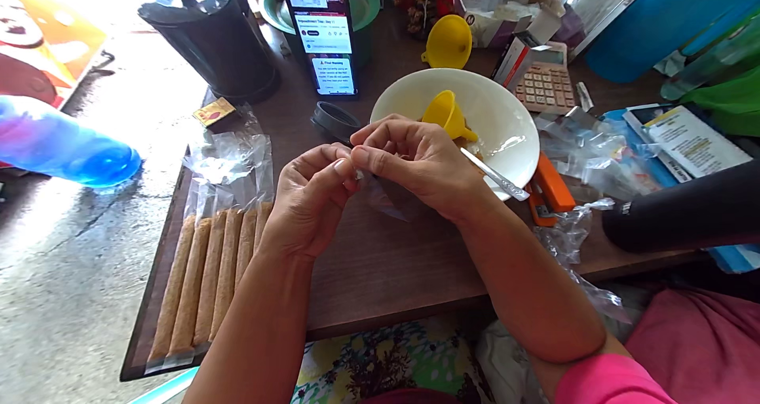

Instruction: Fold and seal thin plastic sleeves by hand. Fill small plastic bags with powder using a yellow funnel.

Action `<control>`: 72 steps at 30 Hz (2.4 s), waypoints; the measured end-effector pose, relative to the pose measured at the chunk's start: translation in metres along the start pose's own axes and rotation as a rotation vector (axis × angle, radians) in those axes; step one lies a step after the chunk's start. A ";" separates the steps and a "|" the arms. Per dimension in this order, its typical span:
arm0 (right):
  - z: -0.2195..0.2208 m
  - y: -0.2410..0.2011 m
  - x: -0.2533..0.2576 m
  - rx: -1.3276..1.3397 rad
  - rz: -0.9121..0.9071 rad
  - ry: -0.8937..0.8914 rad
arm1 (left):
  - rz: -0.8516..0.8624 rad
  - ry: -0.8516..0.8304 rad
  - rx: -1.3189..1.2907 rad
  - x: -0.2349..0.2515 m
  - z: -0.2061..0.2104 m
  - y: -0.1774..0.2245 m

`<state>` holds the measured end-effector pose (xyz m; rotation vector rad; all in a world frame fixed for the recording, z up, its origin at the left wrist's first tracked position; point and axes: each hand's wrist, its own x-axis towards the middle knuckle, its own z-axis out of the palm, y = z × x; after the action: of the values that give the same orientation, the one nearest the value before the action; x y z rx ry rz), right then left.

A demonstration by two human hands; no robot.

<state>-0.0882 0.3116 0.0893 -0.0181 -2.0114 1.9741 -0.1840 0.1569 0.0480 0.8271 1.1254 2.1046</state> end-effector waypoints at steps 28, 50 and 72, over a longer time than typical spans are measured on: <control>0.001 0.001 0.000 0.058 -0.024 0.000 | 0.054 0.040 0.052 -0.001 0.004 0.003; 0.001 -0.001 0.000 0.087 0.041 -0.016 | 0.081 0.050 0.079 0.000 0.002 0.003; 0.001 0.000 0.000 0.085 0.040 -0.010 | 0.091 0.051 0.087 0.000 0.003 0.002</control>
<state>-0.0890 0.3104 0.0890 -0.0294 -1.9451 2.0868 -0.1822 0.1579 0.0512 0.8849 1.2342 2.1749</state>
